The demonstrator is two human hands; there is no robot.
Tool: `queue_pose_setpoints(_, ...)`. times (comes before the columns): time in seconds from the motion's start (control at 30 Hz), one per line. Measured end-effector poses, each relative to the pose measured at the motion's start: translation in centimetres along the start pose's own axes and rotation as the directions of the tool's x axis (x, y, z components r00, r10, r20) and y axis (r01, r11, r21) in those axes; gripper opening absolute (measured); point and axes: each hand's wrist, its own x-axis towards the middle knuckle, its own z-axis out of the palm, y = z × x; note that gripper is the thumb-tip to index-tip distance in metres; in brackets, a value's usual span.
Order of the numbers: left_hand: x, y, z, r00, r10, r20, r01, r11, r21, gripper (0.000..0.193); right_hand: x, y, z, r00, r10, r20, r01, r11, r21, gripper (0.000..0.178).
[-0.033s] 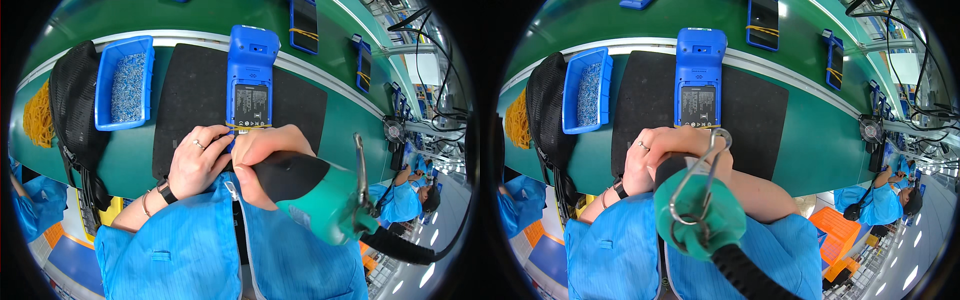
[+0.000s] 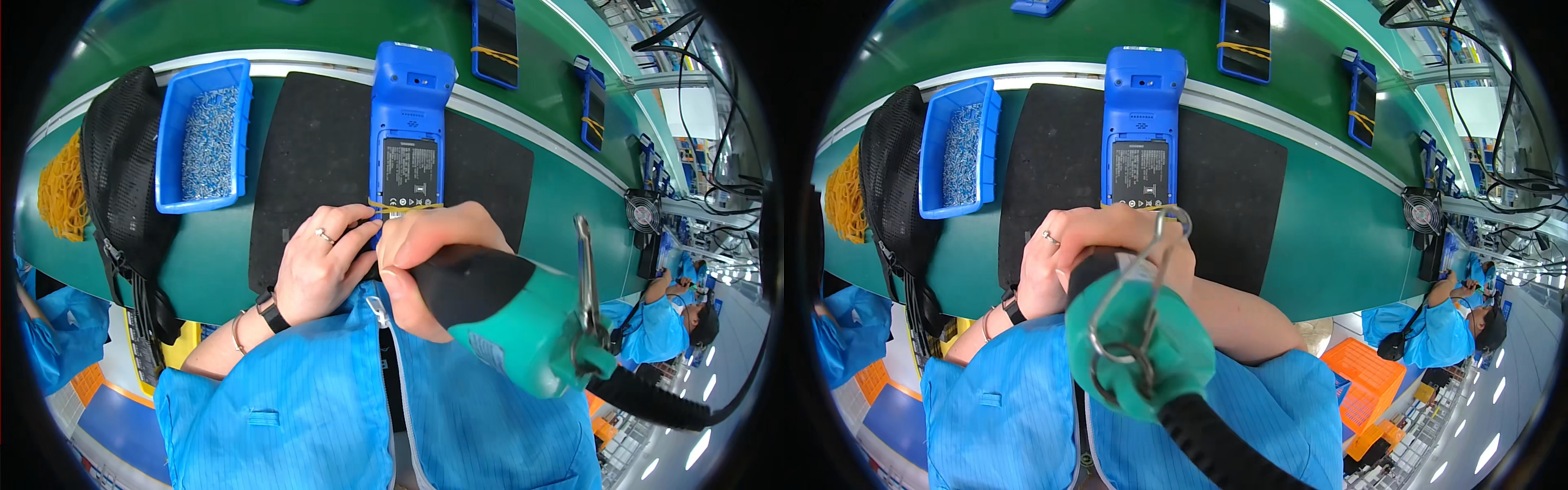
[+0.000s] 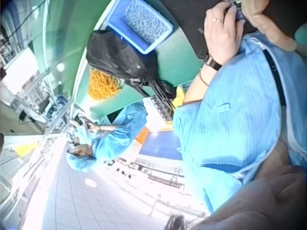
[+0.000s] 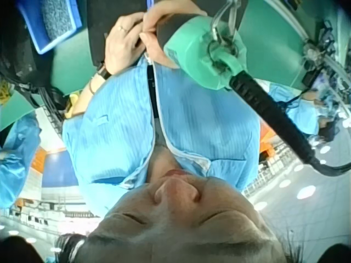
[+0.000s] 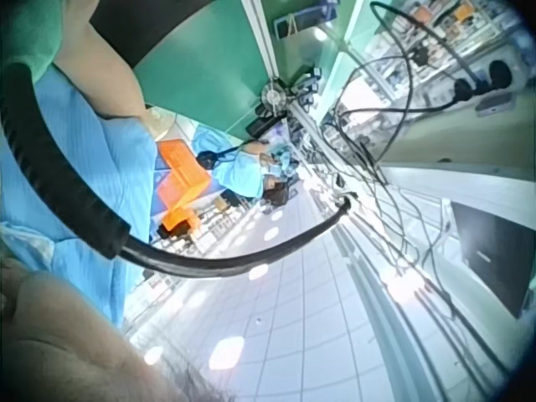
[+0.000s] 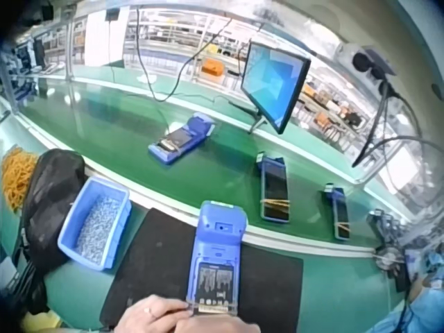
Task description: The person assembles electronic devices by installing batteries and plastic components, securing them with screws using an electric screwdriver.
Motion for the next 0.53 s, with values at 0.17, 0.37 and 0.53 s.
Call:
queue_pose_setpoints(0.17,0.2,0.5,-0.3,1.0,-0.03,0.01,0.03,0.998,-0.062,0.034,-0.8,-0.3,2.0,0.96,0.045,-0.278,-0.098,0.979,-0.181,0.029)
queue_pose_setpoints(0.37,0.3,0.5,-0.1,0.994,0.11,-0.018,-0.107,0.988,0.115,0.036,-0.8,-1.2,1.4,0.927,0.109,-0.359,-0.181,0.968,-0.171,0.027)
queue_pose_setpoints(0.53,0.2,0.5,0.0,0.992,0.126,-0.022,-0.122,0.985,0.122,0.036,-1.6,-1.8,1.1,0.913,0.019,-0.407,-0.126,0.963,-0.24,0.024)
